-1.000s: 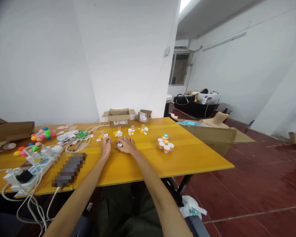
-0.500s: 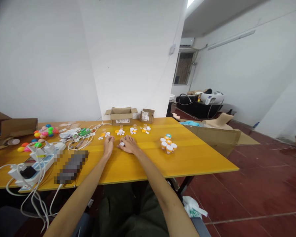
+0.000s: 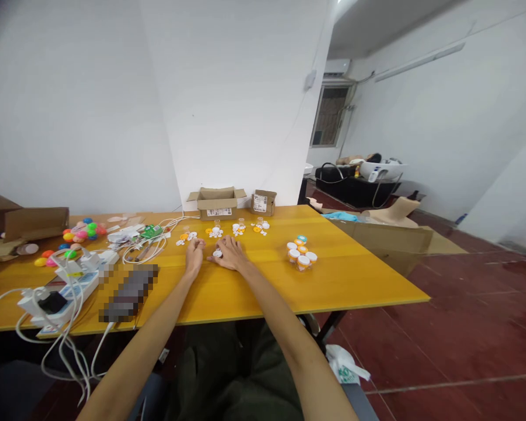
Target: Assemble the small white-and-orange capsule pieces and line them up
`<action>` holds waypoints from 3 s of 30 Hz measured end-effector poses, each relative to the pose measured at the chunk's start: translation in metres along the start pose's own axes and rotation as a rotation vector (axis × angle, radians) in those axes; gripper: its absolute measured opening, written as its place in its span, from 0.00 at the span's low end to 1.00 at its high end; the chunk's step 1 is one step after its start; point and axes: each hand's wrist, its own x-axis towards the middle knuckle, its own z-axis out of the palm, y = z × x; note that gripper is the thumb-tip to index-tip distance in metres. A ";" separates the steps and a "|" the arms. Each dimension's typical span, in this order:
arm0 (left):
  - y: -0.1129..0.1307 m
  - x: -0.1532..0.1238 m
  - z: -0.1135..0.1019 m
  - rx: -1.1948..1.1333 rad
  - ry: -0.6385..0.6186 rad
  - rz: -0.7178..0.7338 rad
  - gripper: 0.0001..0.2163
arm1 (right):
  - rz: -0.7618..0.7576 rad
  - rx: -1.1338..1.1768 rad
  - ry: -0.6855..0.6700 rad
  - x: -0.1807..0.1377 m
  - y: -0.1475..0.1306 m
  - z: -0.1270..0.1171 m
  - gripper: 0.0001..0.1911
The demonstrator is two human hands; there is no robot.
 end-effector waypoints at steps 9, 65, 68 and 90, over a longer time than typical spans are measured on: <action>-0.001 0.000 0.001 0.000 0.003 -0.001 0.03 | -0.025 0.002 -0.012 -0.005 0.007 -0.004 0.18; 0.018 -0.016 0.001 0.197 -0.260 0.108 0.05 | 0.486 -0.252 0.018 -0.041 0.068 -0.033 0.15; 0.018 -0.023 0.005 0.315 -0.422 0.228 0.03 | 0.473 -0.257 0.025 -0.041 0.069 -0.031 0.16; 0.014 -0.030 0.107 0.187 -0.532 0.355 0.10 | 0.235 0.193 0.206 -0.038 0.088 -0.027 0.25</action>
